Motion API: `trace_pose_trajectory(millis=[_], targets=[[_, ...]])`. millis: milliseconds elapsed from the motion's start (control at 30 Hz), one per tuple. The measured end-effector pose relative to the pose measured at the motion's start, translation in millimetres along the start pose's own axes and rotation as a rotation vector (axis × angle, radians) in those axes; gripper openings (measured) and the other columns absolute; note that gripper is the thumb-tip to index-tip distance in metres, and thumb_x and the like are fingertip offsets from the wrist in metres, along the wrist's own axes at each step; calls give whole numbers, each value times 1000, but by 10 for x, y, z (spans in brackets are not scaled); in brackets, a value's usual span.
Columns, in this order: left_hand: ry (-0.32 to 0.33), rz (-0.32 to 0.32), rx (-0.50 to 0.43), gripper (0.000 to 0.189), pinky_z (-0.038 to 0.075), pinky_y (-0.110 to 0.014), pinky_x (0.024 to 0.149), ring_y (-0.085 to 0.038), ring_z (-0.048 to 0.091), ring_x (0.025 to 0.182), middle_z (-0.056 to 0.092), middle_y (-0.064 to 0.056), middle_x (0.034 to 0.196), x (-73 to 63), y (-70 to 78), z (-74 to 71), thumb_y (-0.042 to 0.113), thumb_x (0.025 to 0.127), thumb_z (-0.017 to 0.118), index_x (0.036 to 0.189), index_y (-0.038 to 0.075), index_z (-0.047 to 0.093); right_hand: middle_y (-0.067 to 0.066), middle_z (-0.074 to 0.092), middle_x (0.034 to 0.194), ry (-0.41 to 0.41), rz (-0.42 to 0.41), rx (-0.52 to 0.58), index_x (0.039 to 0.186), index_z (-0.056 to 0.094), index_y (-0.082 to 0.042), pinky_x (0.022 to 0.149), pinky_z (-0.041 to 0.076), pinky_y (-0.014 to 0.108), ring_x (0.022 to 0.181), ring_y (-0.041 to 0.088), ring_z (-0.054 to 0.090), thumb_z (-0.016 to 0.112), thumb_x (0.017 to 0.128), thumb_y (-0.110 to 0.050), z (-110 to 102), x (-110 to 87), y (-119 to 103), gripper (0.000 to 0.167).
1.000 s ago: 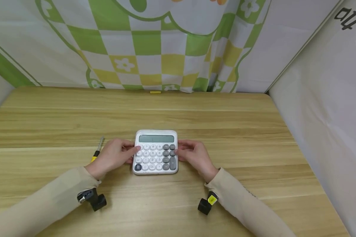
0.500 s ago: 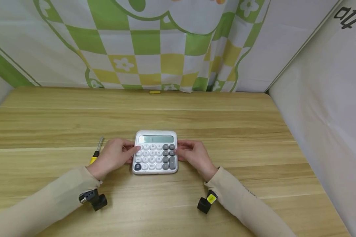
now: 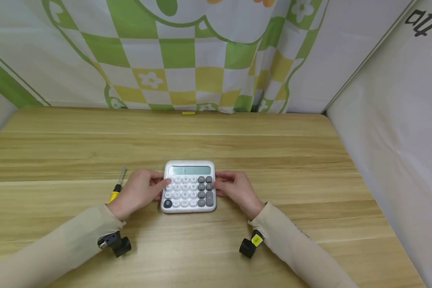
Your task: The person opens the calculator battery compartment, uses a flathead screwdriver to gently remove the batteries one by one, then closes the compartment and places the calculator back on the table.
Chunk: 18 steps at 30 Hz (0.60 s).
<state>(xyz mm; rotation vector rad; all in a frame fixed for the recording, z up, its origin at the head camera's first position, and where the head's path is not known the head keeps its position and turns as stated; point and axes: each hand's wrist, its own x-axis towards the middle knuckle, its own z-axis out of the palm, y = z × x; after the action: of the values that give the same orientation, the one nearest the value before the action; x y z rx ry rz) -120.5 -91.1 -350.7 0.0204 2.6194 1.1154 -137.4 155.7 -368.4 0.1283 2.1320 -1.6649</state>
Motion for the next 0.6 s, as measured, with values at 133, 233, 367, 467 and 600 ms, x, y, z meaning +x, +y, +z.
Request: trace_pose_trajectory(millis=[133, 233, 367, 467, 600], targets=[[5, -3, 1, 28, 40, -24, 51, -13, 51, 57, 62, -6, 69, -13, -2, -13, 19, 96, 57, 114, -1, 68, 22, 62, 119, -5, 9, -14, 129, 55, 4, 85, 55, 31, 95, 16, 65, 67, 86, -8, 1, 16, -9, 46], [10, -3, -4, 28, 41, -25, 51, -13, 52, 58, 62, -6, 70, -21, -7, -16, 19, 96, 58, 114, -1, 68, 21, 62, 117, -16, 9, -27, 129, 55, 4, 84, 56, 31, 94, 16, 65, 67, 87, -8, -3, 27, -22, 45], [9, -11, -22, 28, 43, -24, 52, -12, 55, 59, 64, -6, 72, -16, -15, -9, 19, 96, 58, 115, 0, 68, 21, 62, 115, -44, -4, -43, 130, 53, 5, 84, 56, 31, 93, 16, 65, 65, 87, -5, -14, 29, -40, 45], [5, -15, -34, 29, 45, -24, 52, -12, 58, 60, 65, -7, 74, -13, -26, -7, 19, 96, 59, 116, -1, 67, 22, 61, 117, -64, -12, -54, 131, 51, 6, 85, 55, 32, 95, 17, 65, 63, 88, -4, -22, 23, -43, 46], [-1, -4, -60, 30, 48, -24, 53, -11, 62, 63, 67, -8, 78, -14, -57, -19, 18, 96, 58, 116, -3, 66, 23, 60, 119, -81, -19, -67, 133, 50, 6, 87, 55, 32, 97, 18, 65, 62, 89, -5, -29, 14, -38, 47]])
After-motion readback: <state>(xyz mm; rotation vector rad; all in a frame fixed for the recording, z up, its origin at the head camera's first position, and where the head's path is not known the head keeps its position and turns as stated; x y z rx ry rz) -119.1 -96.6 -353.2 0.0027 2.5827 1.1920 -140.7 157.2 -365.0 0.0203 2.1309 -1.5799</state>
